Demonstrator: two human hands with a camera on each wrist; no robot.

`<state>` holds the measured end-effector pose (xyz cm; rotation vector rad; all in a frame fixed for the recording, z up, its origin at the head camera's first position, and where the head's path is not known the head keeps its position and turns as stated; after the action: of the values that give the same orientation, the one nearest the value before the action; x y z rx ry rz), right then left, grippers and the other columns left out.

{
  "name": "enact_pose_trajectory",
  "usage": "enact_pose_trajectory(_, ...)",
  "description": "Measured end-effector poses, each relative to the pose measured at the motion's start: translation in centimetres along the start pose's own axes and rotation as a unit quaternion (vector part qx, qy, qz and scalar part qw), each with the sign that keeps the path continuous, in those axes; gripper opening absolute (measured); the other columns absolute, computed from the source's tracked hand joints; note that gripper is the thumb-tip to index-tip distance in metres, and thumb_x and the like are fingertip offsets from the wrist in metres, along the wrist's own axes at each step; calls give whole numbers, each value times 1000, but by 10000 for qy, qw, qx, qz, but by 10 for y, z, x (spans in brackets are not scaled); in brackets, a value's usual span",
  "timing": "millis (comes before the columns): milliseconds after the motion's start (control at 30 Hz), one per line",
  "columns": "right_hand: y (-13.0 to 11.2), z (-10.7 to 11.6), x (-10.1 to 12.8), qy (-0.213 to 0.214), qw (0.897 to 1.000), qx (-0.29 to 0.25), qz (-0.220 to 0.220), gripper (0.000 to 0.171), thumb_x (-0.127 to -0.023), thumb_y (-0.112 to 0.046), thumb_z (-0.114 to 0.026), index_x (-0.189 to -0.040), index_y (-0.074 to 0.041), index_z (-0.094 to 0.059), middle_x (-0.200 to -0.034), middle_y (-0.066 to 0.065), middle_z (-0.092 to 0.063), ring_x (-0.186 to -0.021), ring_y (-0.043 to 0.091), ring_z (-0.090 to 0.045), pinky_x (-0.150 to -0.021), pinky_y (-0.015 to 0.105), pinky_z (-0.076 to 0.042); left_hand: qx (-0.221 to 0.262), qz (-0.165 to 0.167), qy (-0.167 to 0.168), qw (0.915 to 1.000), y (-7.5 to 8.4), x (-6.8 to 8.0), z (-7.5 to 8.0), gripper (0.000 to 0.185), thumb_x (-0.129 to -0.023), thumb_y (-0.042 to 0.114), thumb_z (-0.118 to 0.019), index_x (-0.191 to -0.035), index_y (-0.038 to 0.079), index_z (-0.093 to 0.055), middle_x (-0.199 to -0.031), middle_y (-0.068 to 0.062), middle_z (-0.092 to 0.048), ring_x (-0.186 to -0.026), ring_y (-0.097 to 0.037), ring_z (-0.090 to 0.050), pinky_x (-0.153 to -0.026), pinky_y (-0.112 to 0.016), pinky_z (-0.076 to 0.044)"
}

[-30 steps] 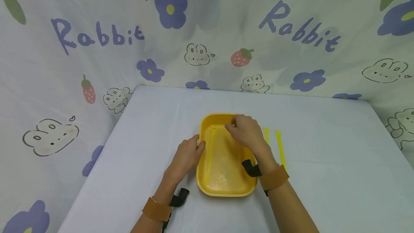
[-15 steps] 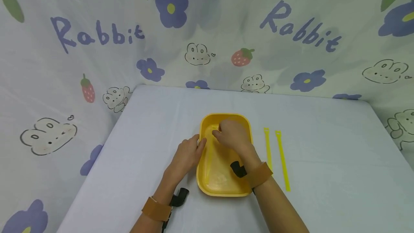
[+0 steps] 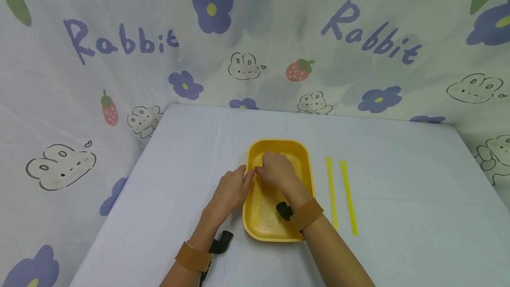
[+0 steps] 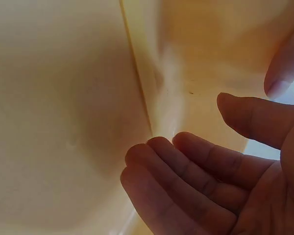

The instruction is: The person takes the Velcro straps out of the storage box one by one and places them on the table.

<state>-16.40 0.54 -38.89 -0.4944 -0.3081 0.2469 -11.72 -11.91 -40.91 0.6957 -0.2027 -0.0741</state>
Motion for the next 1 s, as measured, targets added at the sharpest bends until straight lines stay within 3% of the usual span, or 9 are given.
enact_pose_trajectory(533, -2, -8, -11, -139, 9994, 249, -189, 27, -96, -17, -62, -72, -6, -56, -57, 2, -41, -49, 15, -44, -48, 24, -35, -21, 32, 50, 10000, -1, 0, 1, 27, -106, 26, -45, -100, 3, -57, -62, -3, -45, -51, -15, -45, -49, -27, -39)
enact_pose_trajectory(1000, -1, -17, -15, -88, 9963, 830, -211, 20, -95, -15, -65, -79, -5, -58, -61, 4, -46, -53, 19, -47, -48, 27, -39, -65, 112, -5, 9999, -1, -1, -1, 32, -106, 27, -45, -114, -2, -59, -63, -3, -47, -52, -15, -46, -51, -27, -40)
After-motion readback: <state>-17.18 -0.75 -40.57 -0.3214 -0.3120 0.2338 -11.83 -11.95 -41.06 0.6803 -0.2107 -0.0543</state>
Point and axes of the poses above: each hand's wrist, its own x-axis away from the middle knuckle, its own z-axis out of the back of the hand, y = z × x, the point moved 4 cm from there along -x, towards the middle knuckle
